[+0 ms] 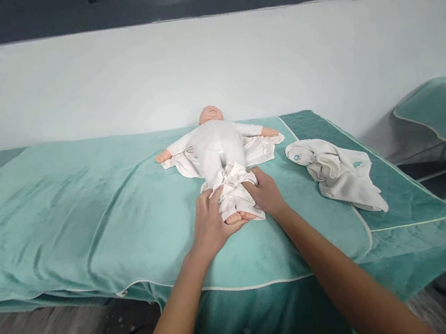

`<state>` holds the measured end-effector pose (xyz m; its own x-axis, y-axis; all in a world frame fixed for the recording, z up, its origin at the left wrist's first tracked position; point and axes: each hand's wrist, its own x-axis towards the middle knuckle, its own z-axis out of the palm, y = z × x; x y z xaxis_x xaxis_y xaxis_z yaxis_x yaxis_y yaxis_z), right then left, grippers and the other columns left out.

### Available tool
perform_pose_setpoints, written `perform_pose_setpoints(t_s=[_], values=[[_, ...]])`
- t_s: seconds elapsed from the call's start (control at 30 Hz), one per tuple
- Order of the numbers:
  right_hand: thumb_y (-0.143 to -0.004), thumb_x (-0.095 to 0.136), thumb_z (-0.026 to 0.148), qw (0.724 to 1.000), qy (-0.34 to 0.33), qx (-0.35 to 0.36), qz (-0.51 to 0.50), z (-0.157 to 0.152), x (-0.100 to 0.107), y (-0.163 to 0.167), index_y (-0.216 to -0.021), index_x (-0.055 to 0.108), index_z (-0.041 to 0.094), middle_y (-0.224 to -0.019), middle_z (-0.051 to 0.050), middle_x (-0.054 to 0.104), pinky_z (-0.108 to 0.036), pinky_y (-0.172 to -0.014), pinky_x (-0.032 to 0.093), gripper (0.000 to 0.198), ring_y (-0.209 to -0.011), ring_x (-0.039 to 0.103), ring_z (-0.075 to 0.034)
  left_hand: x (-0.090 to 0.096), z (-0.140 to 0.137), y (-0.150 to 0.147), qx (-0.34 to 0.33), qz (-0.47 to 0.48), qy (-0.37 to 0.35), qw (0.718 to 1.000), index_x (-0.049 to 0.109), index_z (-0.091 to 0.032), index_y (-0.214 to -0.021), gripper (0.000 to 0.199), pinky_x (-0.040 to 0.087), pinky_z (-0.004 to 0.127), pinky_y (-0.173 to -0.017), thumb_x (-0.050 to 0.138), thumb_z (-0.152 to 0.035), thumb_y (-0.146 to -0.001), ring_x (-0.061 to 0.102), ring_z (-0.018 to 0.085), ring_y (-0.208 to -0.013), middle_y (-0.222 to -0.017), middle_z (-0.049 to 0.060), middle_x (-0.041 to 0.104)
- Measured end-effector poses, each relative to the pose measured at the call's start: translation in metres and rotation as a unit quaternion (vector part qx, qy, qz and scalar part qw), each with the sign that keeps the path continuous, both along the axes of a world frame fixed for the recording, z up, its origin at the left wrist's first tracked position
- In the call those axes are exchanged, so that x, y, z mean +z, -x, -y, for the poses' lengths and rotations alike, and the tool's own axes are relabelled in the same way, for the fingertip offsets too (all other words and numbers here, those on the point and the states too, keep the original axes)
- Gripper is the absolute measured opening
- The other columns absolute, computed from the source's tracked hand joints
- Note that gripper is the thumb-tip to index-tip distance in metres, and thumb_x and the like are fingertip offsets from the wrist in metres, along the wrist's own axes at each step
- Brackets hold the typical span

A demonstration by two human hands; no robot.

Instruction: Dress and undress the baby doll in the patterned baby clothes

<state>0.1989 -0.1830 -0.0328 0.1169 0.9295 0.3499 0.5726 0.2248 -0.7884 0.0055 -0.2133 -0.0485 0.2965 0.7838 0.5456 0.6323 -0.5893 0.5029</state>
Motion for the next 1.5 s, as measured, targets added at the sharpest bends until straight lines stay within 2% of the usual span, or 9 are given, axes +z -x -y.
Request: perform_pose_setpoints(t_s=[0.23,0.4,0.6,0.73,0.9,1.0,1.13,1.33,1.5], values=[[-0.088,0.054,0.044,0.994,0.033,0.079,0.063,0.050,0.005,-0.005,-0.087,0.055,0.022,-0.080,-0.001,0.063,-0.031,-0.074,0.041,0.022,-0.078,0.057,-0.020,0.005,-0.010,0.001,0.011,-0.016,0.004,1.000,0.032,-0.021,-0.145,0.100,0.042,0.048,-0.103,0.080,-0.058,-0.065,0.046,0.032,-0.122,-0.127,0.014,0.049],[-0.078,0.068,0.056,0.981,0.057,0.138,0.124,0.064,0.022,-0.012,-0.105,0.056,0.023,-0.107,-0.006,0.067,-0.035,-0.084,0.042,0.044,-0.097,0.060,-0.025,0.015,-0.007,0.004,0.018,-0.047,0.061,0.997,0.037,-0.021,-0.141,0.094,0.044,0.048,-0.100,0.082,-0.050,-0.065,0.051,0.034,-0.120,-0.124,0.014,0.054],[-0.083,0.062,0.050,0.971,0.119,0.084,0.191,0.057,0.050,-0.015,-0.083,0.052,0.024,-0.073,0.000,0.063,-0.029,-0.062,0.035,0.028,-0.068,0.057,-0.020,0.047,0.008,0.022,-0.035,-0.055,0.164,0.984,0.042,-0.028,-0.140,0.080,0.046,0.043,-0.099,0.080,-0.035,-0.070,0.055,0.030,-0.122,-0.135,0.010,0.056],[-0.075,0.069,0.053,0.955,0.167,0.156,0.189,0.061,0.060,-0.007,-0.089,0.052,0.025,-0.082,-0.001,0.067,-0.027,-0.060,0.034,0.036,-0.074,0.061,-0.021,0.054,0.018,0.030,-0.057,-0.052,0.200,0.977,0.044,-0.033,-0.139,0.069,0.047,0.040,-0.097,0.068,-0.021,-0.076,0.059,0.026,-0.118,-0.137,0.004,0.057],[-0.079,0.065,0.056,0.955,0.134,0.116,0.239,0.068,0.052,0.007,-0.093,0.048,0.024,-0.085,-0.005,0.069,-0.029,-0.063,0.036,0.039,-0.079,0.064,-0.026,0.050,0.024,0.030,-0.027,-0.055,0.183,0.981,0.046,-0.034,-0.139,0.065,0.049,0.038,-0.091,0.059,-0.016,-0.078,0.062,0.027,-0.114,-0.137,0.003,0.060],[-0.083,0.061,0.052,0.957,0.130,0.115,0.232,0.072,0.054,0.011,-0.090,0.047,0.024,-0.086,-0.005,0.070,-0.029,-0.064,0.036,0.032,-0.080,0.065,-0.025,0.057,0.027,0.033,0.020,-0.068,0.192,0.979,0.044,-0.033,-0.141,0.065,0.049,0.036,-0.078,0.057,-0.018,-0.079,0.067,0.028,-0.098,-0.119,0.005,0.069],[-0.081,0.062,0.046,0.959,0.145,0.107,0.220,0.077,0.069,0.015,-0.083,0.051,0.024,-0.080,-0.003,0.069,-0.029,-0.063,0.036,0.025,-0.076,0.063,-0.024,0.074,0.031,0.040,0.035,-0.059,0.242,0.968,0.048,-0.029,-0.137,0.063,0.047,0.032,-0.067,0.060,-0.022,-0.076,0.067,0.026,-0.080,-0.092,0.004,0.072],[-0.075,0.066,0.040,0.946,0.228,0.215,0.079,0.086,0.105,0.010,-0.084,0.065,0.022,-0.084,-0.001,0.069,-0.028,-0.061,0.040,0.020,-0.076,0.061,-0.021,0.104,0.039,0.055,-0.099,0.083,0.363,0.923,0.060,-0.022,-0.122,0.058,0.051,0.029,-0.074,0.061,-0.013,-0.064,0.067,0.022,-0.090,-0.103,0.003,0.072],[-0.076,0.067,0.056,0.911,0.235,0.297,0.163,0.102,0.161,-0.003,-0.075,0.062,0.022,-0.074,0.002,0.063,-0.027,-0.054,0.033,0.034,-0.064,0.052,-0.015,0.165,0.055,0.075,-0.189,-0.013,0.377,0.907,0.069,-0.024,-0.101,0.032,0.051,0.027,-0.076,0.061,-0.022,-0.070,0.065,0.022,-0.094,-0.100,0.001,0.071]])
